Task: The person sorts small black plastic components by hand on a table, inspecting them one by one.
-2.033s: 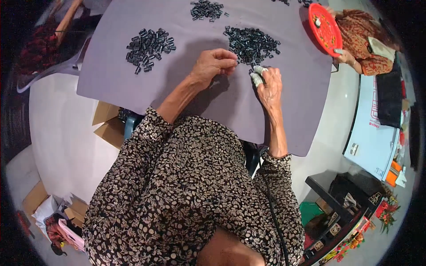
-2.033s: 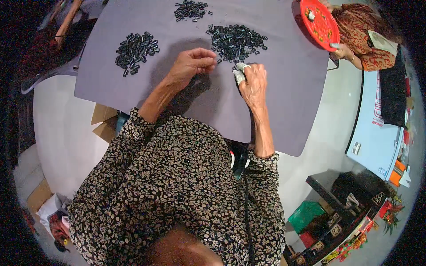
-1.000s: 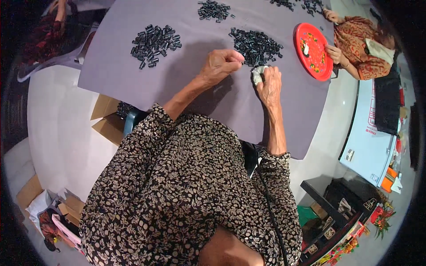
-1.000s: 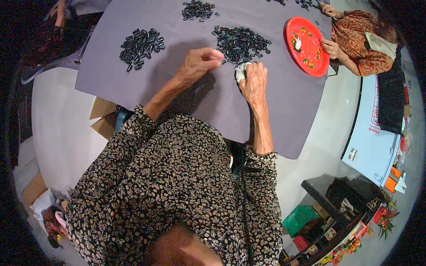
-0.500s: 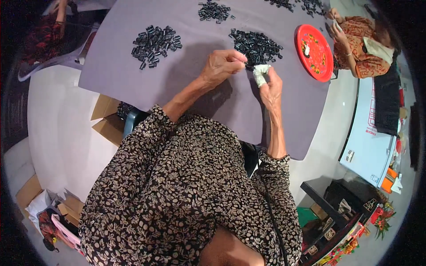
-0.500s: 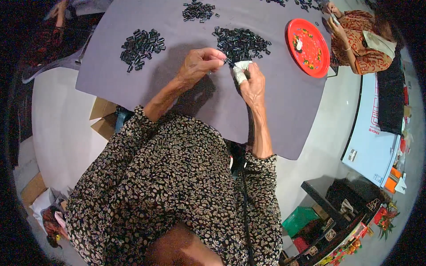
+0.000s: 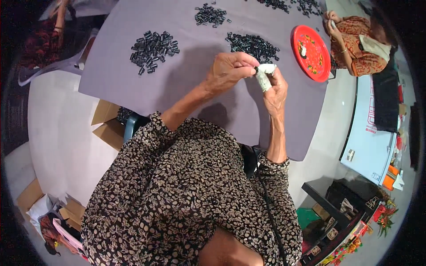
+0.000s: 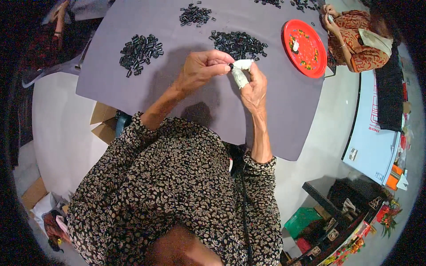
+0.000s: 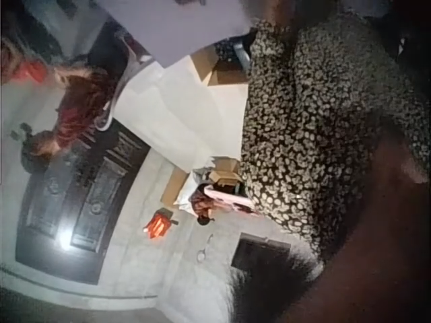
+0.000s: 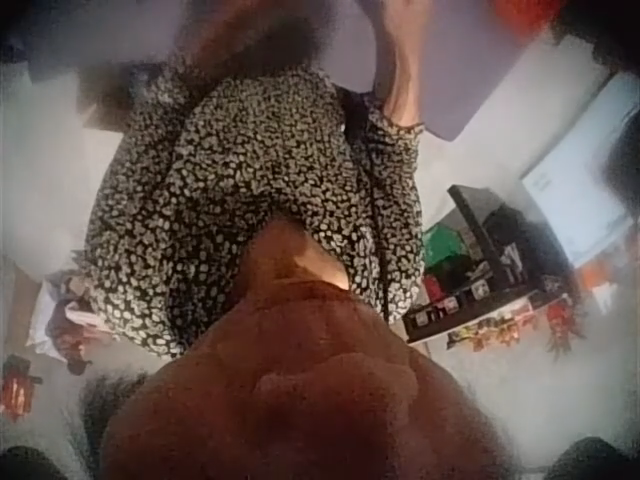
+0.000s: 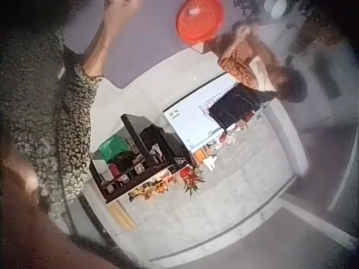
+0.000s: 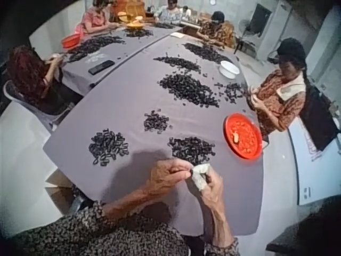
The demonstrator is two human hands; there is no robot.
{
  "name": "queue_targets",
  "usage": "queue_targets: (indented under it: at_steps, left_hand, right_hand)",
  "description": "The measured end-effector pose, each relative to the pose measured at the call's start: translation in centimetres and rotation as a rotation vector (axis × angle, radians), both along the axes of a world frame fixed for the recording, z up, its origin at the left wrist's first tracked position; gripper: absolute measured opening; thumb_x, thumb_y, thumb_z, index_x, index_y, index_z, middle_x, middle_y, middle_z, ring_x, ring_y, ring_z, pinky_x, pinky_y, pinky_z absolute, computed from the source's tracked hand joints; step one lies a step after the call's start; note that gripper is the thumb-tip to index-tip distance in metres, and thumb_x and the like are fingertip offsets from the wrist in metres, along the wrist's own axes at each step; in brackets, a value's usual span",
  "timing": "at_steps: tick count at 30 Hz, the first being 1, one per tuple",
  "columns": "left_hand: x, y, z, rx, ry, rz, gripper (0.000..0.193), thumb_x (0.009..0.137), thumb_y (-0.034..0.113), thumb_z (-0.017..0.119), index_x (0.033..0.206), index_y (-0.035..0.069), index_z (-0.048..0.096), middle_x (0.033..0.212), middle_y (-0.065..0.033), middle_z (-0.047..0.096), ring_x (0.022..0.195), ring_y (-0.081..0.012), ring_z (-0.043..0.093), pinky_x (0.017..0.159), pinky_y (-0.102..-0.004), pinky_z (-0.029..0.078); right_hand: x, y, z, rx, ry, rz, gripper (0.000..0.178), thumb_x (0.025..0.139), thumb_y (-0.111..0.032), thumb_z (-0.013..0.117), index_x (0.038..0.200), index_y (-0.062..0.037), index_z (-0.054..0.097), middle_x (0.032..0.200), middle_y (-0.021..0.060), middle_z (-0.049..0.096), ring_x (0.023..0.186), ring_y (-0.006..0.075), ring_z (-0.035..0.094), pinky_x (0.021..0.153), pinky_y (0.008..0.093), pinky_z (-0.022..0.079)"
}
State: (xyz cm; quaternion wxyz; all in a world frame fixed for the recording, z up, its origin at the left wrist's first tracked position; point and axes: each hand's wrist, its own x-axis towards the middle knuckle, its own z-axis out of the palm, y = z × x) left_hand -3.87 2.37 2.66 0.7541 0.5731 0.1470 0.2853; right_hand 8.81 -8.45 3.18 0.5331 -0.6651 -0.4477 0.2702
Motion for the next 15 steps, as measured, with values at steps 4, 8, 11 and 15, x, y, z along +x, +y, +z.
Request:
queue_targets:
  at_steps: [4,8,11,15]
  left_hand:
    - [-0.1,0.0,0.7,0.091,0.038,0.013,0.019,0.079,0.010,0.061,0.095,0.001,0.061,0.079,-0.0016,0.062,0.072,-0.0059,0.055,0.066,-0.0198,0.046]
    - [0.6,0.5,1.5,-0.202,0.005,-0.043,0.019,0.079,0.011,0.061,0.095,0.001,0.059,0.082,-0.0064,0.062,0.071,-0.0101,0.057,0.066,-0.0239,0.048]
    - [1.3,0.6,1.4,-0.465,-0.040,-0.053,0.021,0.080,0.012,0.060,0.097,0.001,0.057,0.085,-0.0097,0.061,0.073,-0.0145,0.058,0.068,-0.0276,0.048]
    - [2.0,0.7,1.6,-0.636,-0.116,-0.025,0.028,0.078,0.013,0.063,0.098,-0.003,0.052,0.088,-0.0115,0.060,0.076,-0.0169,0.058,0.070,-0.0297,0.048]
  right_hand:
    - [0.6,0.1,1.2,0.036,-0.137,0.003,0.012,0.077,-0.002,0.055,0.089,-0.0007,0.056,0.077,0.0038,0.058,0.072,0.0112,0.053,0.066,0.0240,0.043]
    - [0.8,0.9,2.2,0.094,-0.095,-0.050,0.015,0.079,0.001,0.052,0.093,0.0001,0.056,0.084,0.0009,0.056,0.077,0.0080,0.051,0.069,0.0209,0.041]
    - [0.4,1.0,2.4,0.128,-0.128,-0.116,0.012,0.079,0.001,0.053,0.091,0.0003,0.058,0.084,0.0011,0.057,0.077,0.0094,0.052,0.068,0.0217,0.042]
    - [-0.3,1.9,3.1,0.250,-0.483,-0.217,0.015,0.069,0.000,0.062,0.084,-0.0015,0.060,0.076,0.0088,0.058,0.069,0.0215,0.056,0.064,0.0298,0.044]
